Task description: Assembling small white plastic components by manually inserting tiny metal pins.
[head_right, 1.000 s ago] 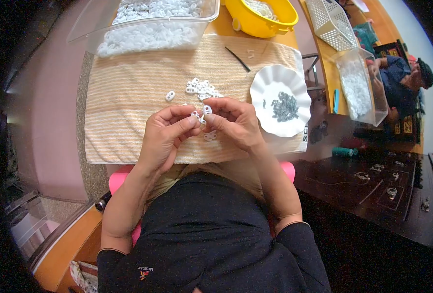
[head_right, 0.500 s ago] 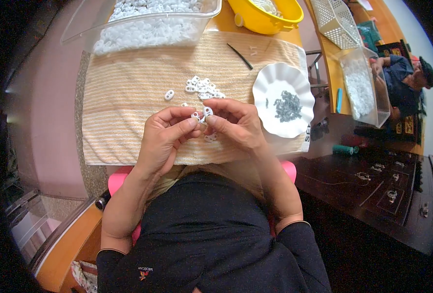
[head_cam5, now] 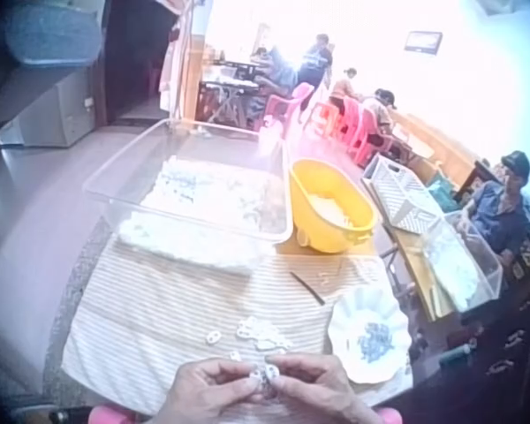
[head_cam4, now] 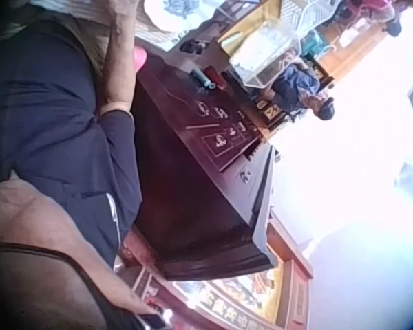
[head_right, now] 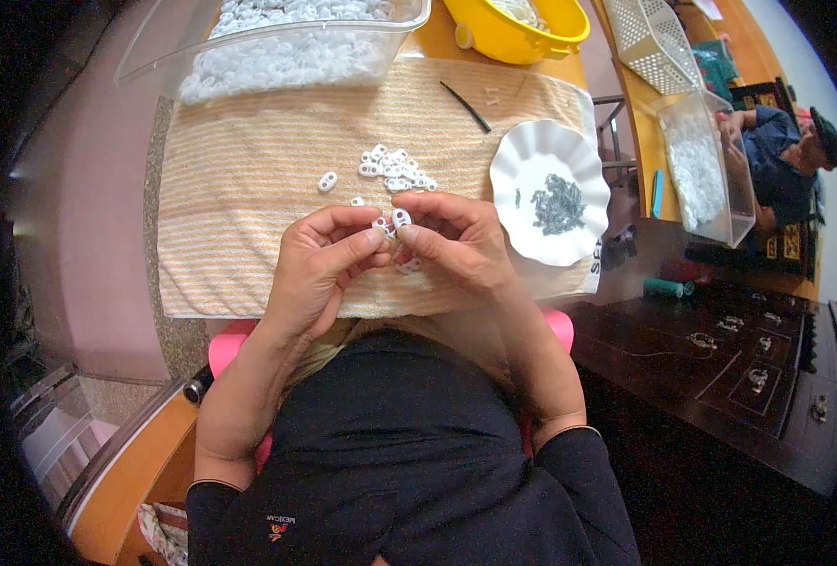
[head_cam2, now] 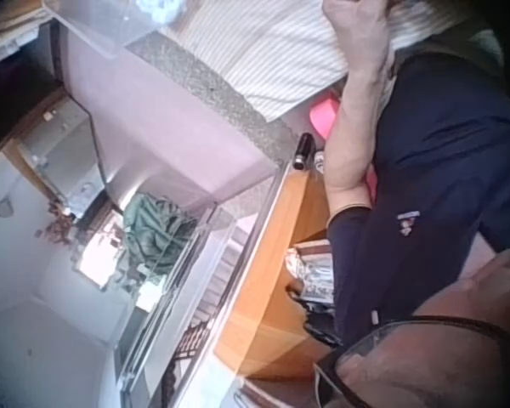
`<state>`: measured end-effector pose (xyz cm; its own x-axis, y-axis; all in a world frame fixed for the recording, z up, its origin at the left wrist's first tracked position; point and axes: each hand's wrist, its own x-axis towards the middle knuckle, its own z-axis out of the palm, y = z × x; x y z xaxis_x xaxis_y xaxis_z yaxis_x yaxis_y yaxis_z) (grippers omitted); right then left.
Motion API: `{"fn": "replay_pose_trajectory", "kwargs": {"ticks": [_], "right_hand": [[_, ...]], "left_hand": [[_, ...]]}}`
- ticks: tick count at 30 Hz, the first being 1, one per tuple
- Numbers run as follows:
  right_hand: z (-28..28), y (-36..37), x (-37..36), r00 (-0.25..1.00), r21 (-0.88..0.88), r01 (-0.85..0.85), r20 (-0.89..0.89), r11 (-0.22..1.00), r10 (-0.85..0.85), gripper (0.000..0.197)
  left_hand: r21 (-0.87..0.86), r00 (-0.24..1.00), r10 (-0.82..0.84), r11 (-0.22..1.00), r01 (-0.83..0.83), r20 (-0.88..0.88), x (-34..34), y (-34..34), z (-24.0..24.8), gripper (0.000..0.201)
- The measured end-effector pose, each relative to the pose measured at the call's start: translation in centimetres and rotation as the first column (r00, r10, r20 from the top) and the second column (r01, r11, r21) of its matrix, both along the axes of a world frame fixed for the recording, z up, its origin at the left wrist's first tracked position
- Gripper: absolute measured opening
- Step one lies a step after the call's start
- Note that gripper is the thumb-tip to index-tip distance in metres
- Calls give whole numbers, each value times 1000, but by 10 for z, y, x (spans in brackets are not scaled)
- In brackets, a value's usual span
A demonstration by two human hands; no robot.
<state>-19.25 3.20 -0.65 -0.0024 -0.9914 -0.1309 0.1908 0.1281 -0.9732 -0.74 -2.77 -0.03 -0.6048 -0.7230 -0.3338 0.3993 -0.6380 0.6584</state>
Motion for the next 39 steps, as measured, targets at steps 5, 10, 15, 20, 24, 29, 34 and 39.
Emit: {"fn": "replay_pose_trajectory", "kwargs": {"ticks": [5,10,15,20,24,29,34,39], "right_hand": [[0,0,0,1000,7,-2,4,1000,2,32],[2,1,3,1000,23,-8,-16,1000,8,33],[3,1,5,1000,58,-12,-6,998,12,33],[2,1,5,999,9,-17,-35,1000,17,33],[3,1,5,1000,31,-20,-1,999,20,30],[2,2,5,1000,10,-10,-6,1000,10,29],[1,2,3,1000,-2,-21,0,1000,21,31],[-1,3,1,1000,-21,-25,11,999,25,32]], "left_hand": [[1,999,-40,999,40,8,1,0,-3,18],[1,1000,-29,1000,29,11,0,1,-2,18],[5,999,-20,1000,20,26,-1,2,-1,18],[23,999,-24,999,23,26,-1,2,-1,18],[38,1000,-27,999,27,-3,-1,2,-3,17],[76,999,-34,996,36,-28,-1,2,-3,14],[119,998,-37,992,42,-44,-1,2,-3,14],[148,997,-33,988,43,-72,0,3,-5,14]]}}
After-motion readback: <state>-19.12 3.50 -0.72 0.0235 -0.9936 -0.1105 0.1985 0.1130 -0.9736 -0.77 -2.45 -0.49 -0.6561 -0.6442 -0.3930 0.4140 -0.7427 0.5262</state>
